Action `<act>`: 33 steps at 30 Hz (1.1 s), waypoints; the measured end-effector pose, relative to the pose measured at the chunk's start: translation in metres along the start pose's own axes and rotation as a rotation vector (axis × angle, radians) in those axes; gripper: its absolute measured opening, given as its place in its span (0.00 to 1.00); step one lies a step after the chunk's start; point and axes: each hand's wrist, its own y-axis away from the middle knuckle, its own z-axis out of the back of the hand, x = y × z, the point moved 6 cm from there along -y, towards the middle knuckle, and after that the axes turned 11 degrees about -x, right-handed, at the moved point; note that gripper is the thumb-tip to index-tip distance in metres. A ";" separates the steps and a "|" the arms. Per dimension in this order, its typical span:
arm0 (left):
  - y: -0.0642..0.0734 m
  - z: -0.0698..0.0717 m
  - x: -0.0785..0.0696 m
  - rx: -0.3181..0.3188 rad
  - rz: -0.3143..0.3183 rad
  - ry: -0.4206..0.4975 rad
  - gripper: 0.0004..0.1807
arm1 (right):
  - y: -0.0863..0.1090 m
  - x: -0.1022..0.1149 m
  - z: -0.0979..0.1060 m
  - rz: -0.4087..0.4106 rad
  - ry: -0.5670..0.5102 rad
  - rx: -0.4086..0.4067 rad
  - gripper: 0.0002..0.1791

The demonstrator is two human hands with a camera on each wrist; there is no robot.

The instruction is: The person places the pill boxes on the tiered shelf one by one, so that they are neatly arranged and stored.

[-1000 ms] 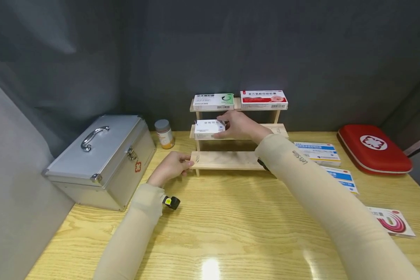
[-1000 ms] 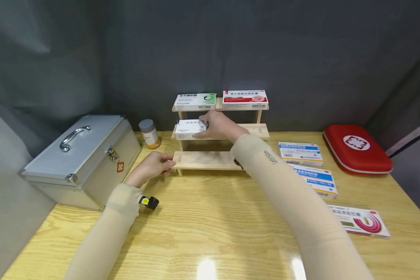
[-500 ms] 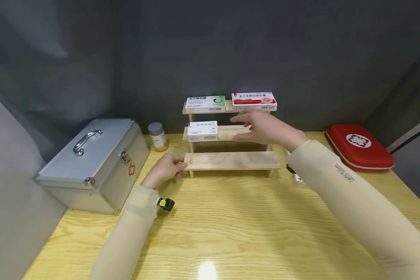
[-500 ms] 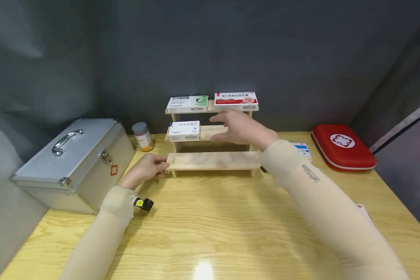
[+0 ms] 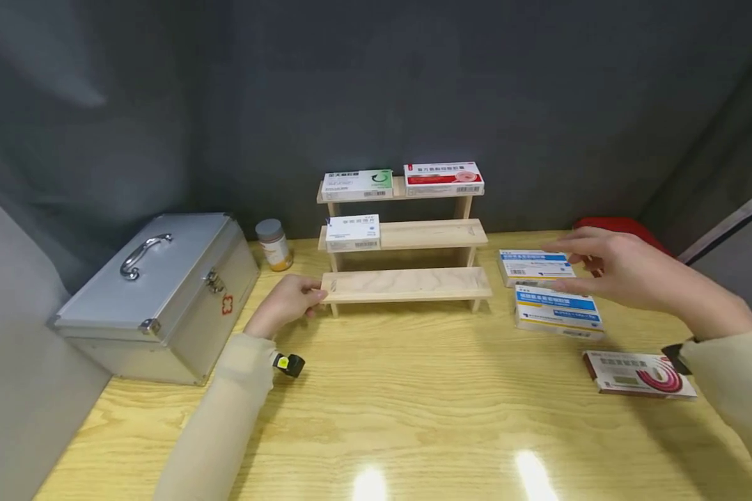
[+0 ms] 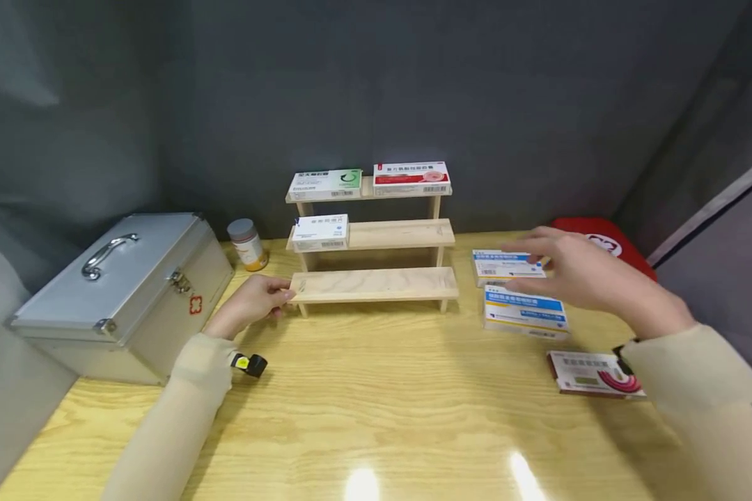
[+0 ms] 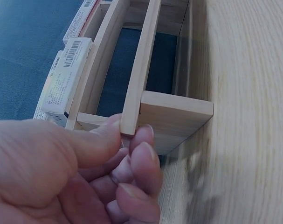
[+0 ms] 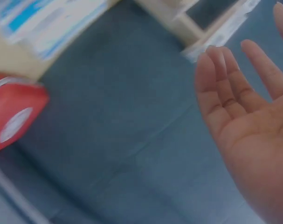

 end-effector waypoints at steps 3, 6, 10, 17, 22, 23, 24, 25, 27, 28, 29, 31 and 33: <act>0.000 0.000 0.000 0.005 -0.001 0.003 0.21 | 0.025 -0.025 0.000 0.000 0.035 -0.048 0.32; 0.000 0.001 -0.001 0.009 0.002 0.011 0.21 | 0.048 -0.051 -0.003 -0.048 0.060 -0.038 0.34; 0.000 0.000 -0.002 0.010 0.017 0.016 0.22 | 0.078 -0.082 -0.011 -0.158 0.080 0.021 0.39; -0.002 0.001 0.000 -0.001 0.006 -0.003 0.22 | 0.126 -0.126 -0.029 -0.310 0.039 0.140 0.47; -0.002 0.001 0.001 -0.001 0.015 -0.001 0.22 | 0.147 -0.147 -0.038 -0.313 -0.005 0.097 0.48; -0.002 0.001 0.001 -0.002 0.019 -0.001 0.22 | 0.150 -0.149 -0.040 -0.307 -0.019 0.091 0.48; -0.002 0.001 0.001 0.000 0.021 0.000 0.22 | 0.153 -0.151 -0.041 -0.302 -0.028 0.073 0.48; -0.002 0.001 0.001 0.000 0.022 0.001 0.22 | 0.156 -0.152 -0.042 -0.294 -0.043 0.066 0.48; -0.002 0.001 0.001 0.004 0.020 0.004 0.23 | 0.161 -0.155 -0.045 -0.290 -0.063 0.043 0.48; -0.002 0.001 0.001 0.004 0.021 0.008 0.23 | 0.163 -0.155 -0.046 -0.286 -0.075 0.027 0.48; -0.002 0.001 0.001 0.006 0.021 0.010 0.23 | 0.165 -0.156 -0.047 -0.281 -0.083 0.022 0.48; -0.002 0.001 0.001 0.008 0.021 0.011 0.23 | 0.169 -0.157 -0.048 -0.271 -0.091 -0.014 0.48; -0.002 0.001 0.001 0.007 0.026 0.012 0.23 | 0.172 -0.158 -0.049 -0.264 -0.087 -0.046 0.49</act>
